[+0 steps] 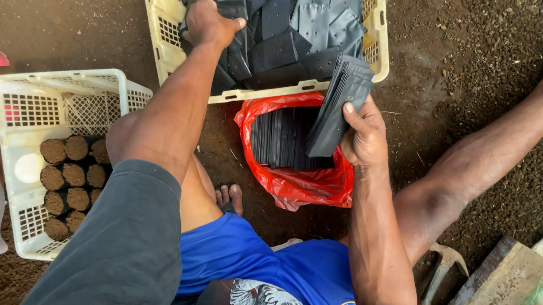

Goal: The person sits on the ground and transfers black plastic sheets from a beige crate into a red plastic bag. They pick up stacks of sheets, align them, and place them into the bag repeatedly.

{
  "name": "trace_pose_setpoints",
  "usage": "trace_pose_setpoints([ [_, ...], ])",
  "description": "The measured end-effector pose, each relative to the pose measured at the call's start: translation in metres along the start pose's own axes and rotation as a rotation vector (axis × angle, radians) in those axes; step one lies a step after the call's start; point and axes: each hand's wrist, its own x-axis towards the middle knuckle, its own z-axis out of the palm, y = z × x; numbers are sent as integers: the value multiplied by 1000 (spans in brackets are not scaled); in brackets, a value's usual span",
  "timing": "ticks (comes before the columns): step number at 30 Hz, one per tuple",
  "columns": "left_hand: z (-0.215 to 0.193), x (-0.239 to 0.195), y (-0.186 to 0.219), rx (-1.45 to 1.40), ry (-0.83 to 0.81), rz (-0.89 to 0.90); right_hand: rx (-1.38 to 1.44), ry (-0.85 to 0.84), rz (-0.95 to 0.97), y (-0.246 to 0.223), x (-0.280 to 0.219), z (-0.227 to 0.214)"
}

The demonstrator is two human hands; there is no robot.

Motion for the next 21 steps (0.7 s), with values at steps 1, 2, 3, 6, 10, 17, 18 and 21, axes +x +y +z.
trace_pose_setpoints([
  [1, 0, -5, -3, -30, 7, 14, 6, 5, -1, 1, 1, 2],
  [2, -5, -3, -3, -62, 24, 32, 13, 1, -7, 1, 6, 6],
  [3, -13, -2, -1, -71, 27, 41, 21, -3, -13, 1, 10, 11],
  [6, -35, -7, 6, -159, 33, 167, -42, -33, -29, -3, 13, 23],
  [10, -61, -25, 29, -394, -56, 575, -105, -131, 23, -9, 26, 37],
  [17, -72, -51, 74, -721, -800, 744, -240, -121, -92, -18, 67, 56],
  [18, -68, -41, 73, -768, -844, 705, -227, -89, -114, -20, 65, 56],
  [21, -50, 9, 55, -873, -636, 462, -150, -53, -214, -26, 42, 49],
])
